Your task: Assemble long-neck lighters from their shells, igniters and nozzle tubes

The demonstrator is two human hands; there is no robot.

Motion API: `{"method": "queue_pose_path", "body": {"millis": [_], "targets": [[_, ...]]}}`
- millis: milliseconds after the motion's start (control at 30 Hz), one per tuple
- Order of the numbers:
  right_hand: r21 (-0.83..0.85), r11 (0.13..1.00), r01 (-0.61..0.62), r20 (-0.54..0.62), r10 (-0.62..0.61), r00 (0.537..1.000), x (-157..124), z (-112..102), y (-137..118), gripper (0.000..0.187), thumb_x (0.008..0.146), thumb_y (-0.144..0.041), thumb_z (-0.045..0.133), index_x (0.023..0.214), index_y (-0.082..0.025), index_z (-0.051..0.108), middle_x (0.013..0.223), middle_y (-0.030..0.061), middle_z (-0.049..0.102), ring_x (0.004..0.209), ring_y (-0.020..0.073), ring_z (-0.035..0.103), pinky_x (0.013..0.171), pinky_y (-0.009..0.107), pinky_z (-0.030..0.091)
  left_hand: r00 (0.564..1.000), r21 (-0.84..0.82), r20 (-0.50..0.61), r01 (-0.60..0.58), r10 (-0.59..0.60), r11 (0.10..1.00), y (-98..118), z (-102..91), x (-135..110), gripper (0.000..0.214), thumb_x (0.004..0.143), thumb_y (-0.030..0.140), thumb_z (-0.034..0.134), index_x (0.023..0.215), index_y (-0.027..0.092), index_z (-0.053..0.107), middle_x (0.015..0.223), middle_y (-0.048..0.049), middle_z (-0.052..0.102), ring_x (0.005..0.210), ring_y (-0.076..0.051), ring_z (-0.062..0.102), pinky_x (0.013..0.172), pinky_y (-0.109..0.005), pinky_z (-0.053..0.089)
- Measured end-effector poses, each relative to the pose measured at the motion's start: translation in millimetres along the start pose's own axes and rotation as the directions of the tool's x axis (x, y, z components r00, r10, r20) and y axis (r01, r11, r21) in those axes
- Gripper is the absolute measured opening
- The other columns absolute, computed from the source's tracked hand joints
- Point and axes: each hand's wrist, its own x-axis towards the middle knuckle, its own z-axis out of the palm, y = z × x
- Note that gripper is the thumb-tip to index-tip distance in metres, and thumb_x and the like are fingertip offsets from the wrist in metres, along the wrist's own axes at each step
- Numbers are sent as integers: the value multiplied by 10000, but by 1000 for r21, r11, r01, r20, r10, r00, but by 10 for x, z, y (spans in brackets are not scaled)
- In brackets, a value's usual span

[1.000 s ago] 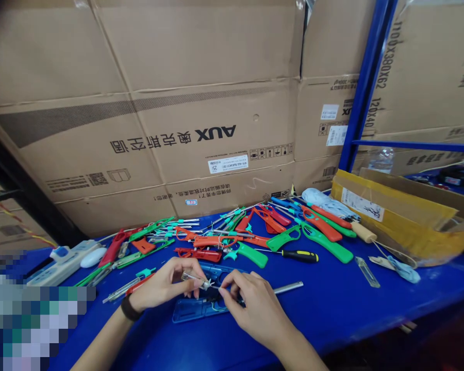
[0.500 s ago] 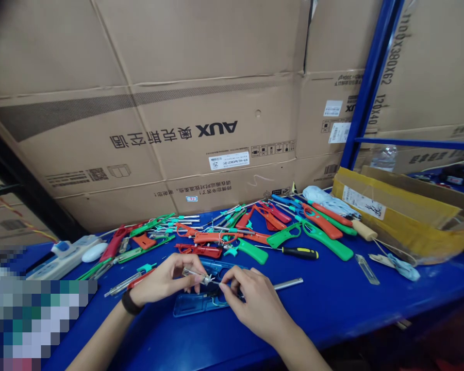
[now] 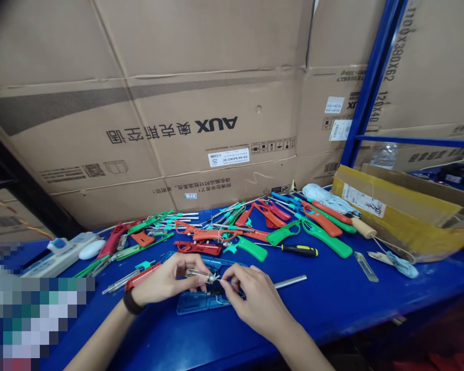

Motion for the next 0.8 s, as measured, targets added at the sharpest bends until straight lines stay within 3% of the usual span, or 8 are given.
{"method": "queue_pose_path", "body": {"millis": [233,800], "targets": [[33,999,-1,-7,1,1000,4,-7,12,120,913,-264,457,859,-223,556,611,-38,560,575,131,519,592,235,369,1000,-14,-16,1,-1,1000,-34,34,26,323,784,437,670,858,127,611,720,-61,711,642,-142,644,583,-233,483],[150,988,43,-16,-41,999,-35,33,106,98,922,-246,466,896,-223,558,710,-14,580,594,126,487,552,214,363,999,-1,-5,-52,52,999,-20,81,35,323,801,434,656,848,119,603,743,-74,711,691,-153,652,642,-250,470]]}}
